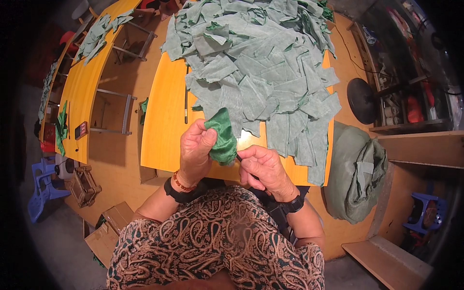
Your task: The person sits at a table and uses scissors to cut small pieces of green fabric. They repeatedly pick up fabric pieces, fold them, and trim the edges, placing the cut pieces into a pile on the table.
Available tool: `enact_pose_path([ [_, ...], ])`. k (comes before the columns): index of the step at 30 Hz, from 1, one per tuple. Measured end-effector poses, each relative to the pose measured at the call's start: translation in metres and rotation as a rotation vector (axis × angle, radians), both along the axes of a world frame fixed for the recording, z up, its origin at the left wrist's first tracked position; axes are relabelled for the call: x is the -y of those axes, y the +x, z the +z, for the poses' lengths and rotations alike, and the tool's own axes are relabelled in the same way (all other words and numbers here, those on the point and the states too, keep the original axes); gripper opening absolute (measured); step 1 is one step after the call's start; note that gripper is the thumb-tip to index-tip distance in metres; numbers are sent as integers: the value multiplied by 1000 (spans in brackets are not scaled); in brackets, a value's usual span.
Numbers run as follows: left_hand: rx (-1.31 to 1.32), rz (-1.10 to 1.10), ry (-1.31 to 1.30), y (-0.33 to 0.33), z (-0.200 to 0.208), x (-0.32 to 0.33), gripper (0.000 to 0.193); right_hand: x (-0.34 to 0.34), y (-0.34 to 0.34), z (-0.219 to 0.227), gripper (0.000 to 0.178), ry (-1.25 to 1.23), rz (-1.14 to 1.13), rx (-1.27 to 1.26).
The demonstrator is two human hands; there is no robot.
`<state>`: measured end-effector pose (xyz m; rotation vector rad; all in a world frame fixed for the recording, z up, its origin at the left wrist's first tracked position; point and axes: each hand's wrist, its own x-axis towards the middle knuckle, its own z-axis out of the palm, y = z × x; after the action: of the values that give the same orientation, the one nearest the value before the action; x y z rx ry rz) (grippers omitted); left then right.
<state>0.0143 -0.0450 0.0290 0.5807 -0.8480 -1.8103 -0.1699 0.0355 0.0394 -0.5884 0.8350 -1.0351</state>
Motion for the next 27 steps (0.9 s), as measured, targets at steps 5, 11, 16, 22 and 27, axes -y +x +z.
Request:
enact_pose_path([
  [5,49,21,-32,7,-2,2,16,2,-4,0,18,-59,-25,-90],
  [11,252,-30,-176,2,-9,-3,17,6,5,1,16,-19,-136,-14],
  [16,-12,12,64,3,12,13,21,2,8,6,18,-10,-164,-32],
  [22,-228,7,143,8,32,33,28,-17,-11,-3,23,-44,-153,-149],
  [27,-275,-164,210,-9,45,25,36,7,-19,26,33,-94,-277,-122],
])
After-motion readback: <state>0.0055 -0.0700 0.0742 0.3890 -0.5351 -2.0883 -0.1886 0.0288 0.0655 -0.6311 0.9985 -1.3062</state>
